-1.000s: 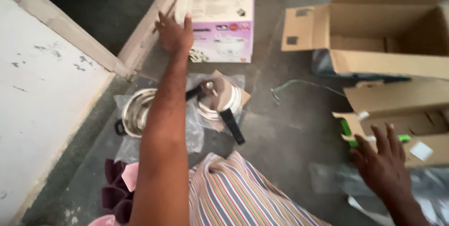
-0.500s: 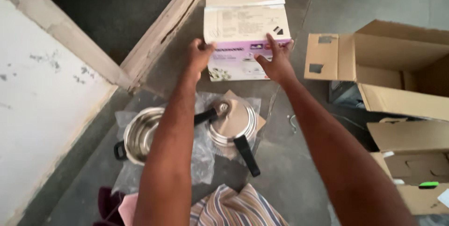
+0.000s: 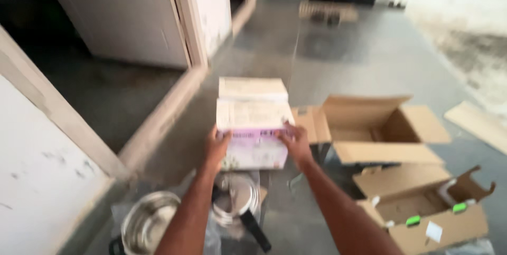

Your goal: The person opens a cardboard box and removes packaging materials, including plastic wrap and foam pieces. They take out a long black object, inspect it, and place it back in the plastic wrap. They also handle a white bucket and a Panasonic product box.

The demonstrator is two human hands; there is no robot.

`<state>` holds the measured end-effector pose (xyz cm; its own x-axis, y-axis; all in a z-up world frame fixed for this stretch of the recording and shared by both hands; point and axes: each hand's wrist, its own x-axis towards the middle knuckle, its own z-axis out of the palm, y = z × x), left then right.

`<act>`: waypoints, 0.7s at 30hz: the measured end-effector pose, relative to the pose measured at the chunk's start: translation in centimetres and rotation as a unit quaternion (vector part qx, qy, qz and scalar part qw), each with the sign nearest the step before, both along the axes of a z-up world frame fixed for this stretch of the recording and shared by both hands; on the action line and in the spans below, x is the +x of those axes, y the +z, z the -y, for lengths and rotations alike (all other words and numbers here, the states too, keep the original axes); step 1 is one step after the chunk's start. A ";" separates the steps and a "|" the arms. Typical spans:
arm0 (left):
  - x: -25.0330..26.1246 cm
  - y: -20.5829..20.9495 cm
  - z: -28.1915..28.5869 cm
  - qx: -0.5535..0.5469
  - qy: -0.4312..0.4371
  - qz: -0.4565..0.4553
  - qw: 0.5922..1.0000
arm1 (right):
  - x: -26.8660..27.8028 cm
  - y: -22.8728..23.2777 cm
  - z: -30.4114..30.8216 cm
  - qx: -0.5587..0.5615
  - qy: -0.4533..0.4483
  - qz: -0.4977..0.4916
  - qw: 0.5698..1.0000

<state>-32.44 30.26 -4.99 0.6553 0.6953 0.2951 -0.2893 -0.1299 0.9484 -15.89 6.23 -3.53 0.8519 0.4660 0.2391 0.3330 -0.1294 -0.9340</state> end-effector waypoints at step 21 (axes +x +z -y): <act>-15.8 24.1 30.1 0.160 0.001 0.076 0.984 | -18.6 21.1 27.4 0.318 -0.045 -0.122 0.939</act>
